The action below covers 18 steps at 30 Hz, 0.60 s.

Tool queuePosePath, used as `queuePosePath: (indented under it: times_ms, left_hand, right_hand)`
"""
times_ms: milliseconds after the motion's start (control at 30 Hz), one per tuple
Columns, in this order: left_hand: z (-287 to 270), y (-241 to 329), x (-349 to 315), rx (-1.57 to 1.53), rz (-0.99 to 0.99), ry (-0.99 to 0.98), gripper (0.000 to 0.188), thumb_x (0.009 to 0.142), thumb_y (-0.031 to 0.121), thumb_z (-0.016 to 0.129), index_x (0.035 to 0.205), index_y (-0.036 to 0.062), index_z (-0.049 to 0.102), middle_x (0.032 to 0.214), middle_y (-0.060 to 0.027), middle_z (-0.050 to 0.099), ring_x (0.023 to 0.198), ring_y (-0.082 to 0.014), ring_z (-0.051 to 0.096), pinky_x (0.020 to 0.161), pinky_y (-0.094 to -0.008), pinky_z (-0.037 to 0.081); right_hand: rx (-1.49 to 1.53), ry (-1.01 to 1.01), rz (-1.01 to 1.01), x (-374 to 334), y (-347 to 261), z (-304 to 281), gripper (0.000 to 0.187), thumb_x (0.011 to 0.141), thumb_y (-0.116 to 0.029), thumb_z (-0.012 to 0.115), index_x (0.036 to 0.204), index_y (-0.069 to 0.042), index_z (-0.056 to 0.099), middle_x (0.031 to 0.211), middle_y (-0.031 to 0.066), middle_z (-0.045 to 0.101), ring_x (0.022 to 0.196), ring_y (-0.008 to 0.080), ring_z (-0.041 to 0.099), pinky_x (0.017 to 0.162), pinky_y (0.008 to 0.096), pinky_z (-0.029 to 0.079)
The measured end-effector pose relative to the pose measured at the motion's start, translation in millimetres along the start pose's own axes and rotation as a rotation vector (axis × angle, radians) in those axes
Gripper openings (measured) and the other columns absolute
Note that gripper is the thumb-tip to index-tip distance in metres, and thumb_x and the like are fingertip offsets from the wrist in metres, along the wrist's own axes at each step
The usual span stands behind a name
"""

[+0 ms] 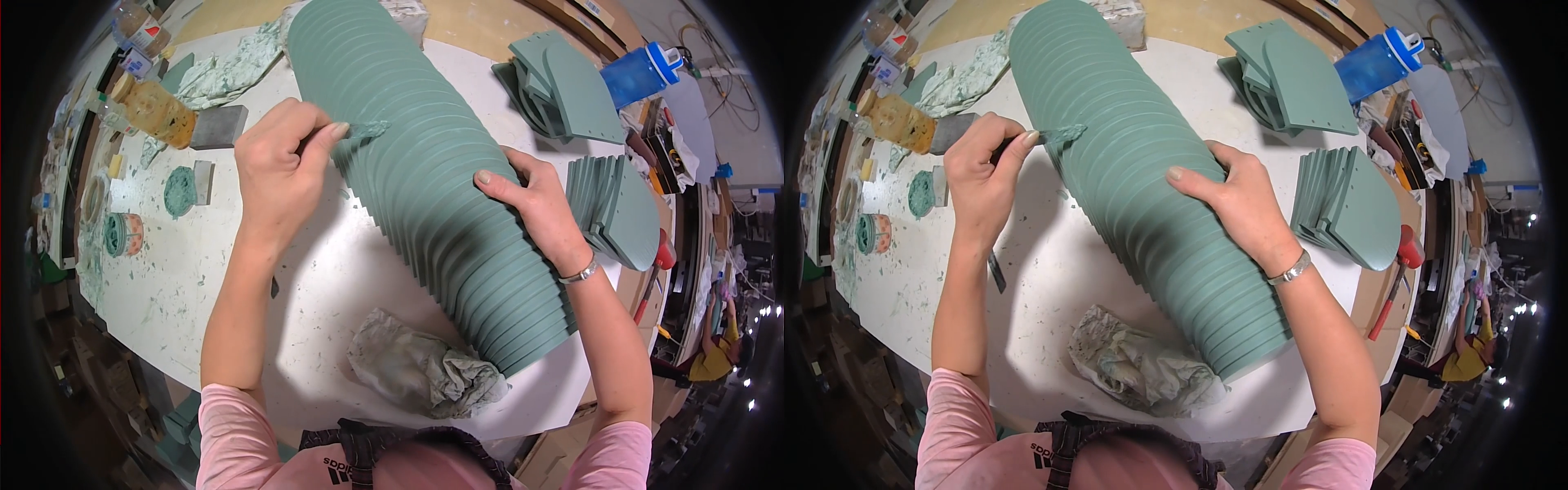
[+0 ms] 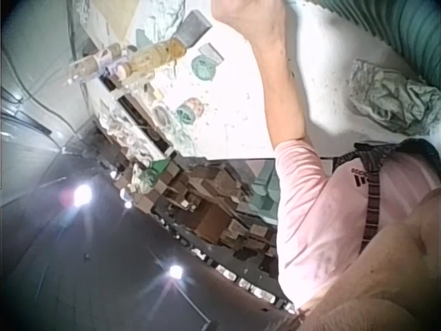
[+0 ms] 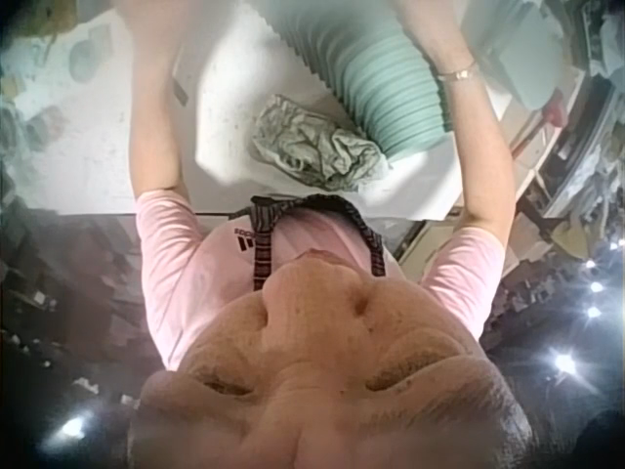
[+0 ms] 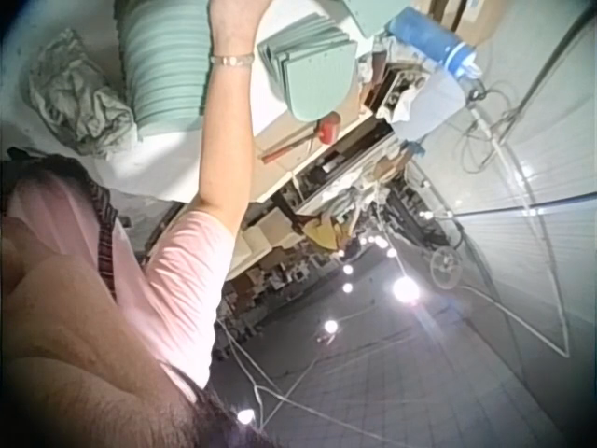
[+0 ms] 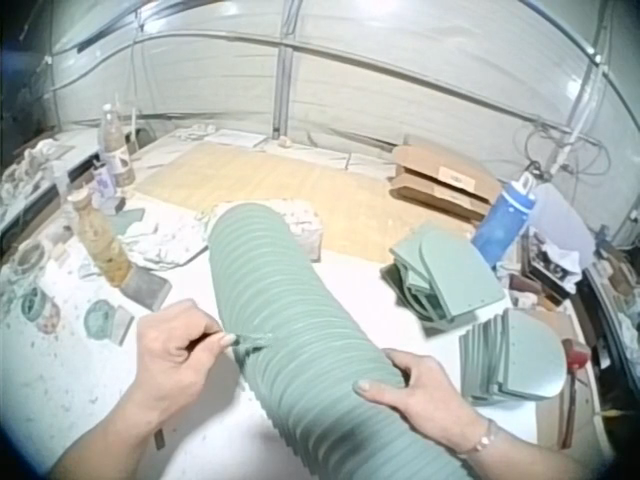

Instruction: The person removes excess material from the edges of a stack of green foam sheets and wipes the surfaces with a cloth.

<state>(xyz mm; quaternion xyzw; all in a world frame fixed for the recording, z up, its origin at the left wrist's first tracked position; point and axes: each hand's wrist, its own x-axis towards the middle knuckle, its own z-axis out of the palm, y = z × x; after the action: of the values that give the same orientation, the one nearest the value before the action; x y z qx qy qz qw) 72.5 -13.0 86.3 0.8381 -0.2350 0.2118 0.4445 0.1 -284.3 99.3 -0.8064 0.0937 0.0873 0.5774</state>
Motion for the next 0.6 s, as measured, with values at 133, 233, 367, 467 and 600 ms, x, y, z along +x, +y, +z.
queuePosePath:
  times_ms: [133,233,367,467,600]
  left_hand:
    - [1.7,0.3,0.2,-0.003,-0.02,0.005,0.011,0.081,0.002,0.072,0.076,-0.0016,0.062,0.065,-0.0089,0.055,0.056,-0.0201,0.05,0.054,-0.0323,0.039]
    - [2.2,-0.6,0.8,-0.012,0.008,0.021,0.011,0.081,0.002,0.072,0.076,-0.0018,0.063,0.066,-0.0084,0.056,0.057,-0.0198,0.05,0.055,-0.0319,0.039]
    - [0.6,-4.9,0.1,-0.001,-0.023,0.019,0.012,0.082,0.003,0.072,0.077,-0.0019,0.063,0.067,-0.0079,0.058,0.057,-0.0186,0.051,0.055,-0.0307,0.04]
    - [-7.8,-16.3,1.5,-0.008,-0.047,0.053,0.016,0.089,0.007,0.072,0.081,-0.0028,0.062,0.07,-0.0022,0.055,0.065,-0.01,0.046,0.058,-0.0253,0.036]
    - [-10.6,-20.5,4.0,0.017,-0.083,0.047,0.016,0.09,0.009,0.071,0.082,-0.002,0.062,0.07,-0.001,0.055,0.065,-0.0093,0.045,0.059,-0.025,0.037]
  right_hand:
    - [-0.023,-0.004,0.003,0.4,-0.6,-0.6,0.054,0.083,-0.032,0.076,0.112,0.013,0.066,0.096,0.018,0.073,0.084,0.0183,0.068,0.081,0.0304,0.053]
    - [-0.022,0.001,-0.007,0.1,-0.3,-0.8,0.054,0.083,-0.032,0.076,0.112,0.013,0.066,0.096,0.0183,0.073,0.083,0.0187,0.068,0.081,0.0306,0.053]
    - [-0.022,0.007,-0.007,-0.1,0.0,-1.1,0.054,0.083,-0.032,0.076,0.111,0.013,0.066,0.095,0.018,0.073,0.083,0.0188,0.068,0.081,0.0309,0.053]
    - [-0.032,0.002,-0.012,0.9,2.0,-1.3,0.054,0.083,-0.033,0.076,0.111,0.012,0.066,0.094,0.0178,0.073,0.082,0.0189,0.068,0.081,0.0312,0.053]
    - [-0.036,0.004,-0.021,1.6,4.9,-1.8,0.053,0.083,-0.034,0.076,0.11,0.012,0.067,0.093,0.0178,0.073,0.083,0.0189,0.068,0.081,0.0315,0.053]
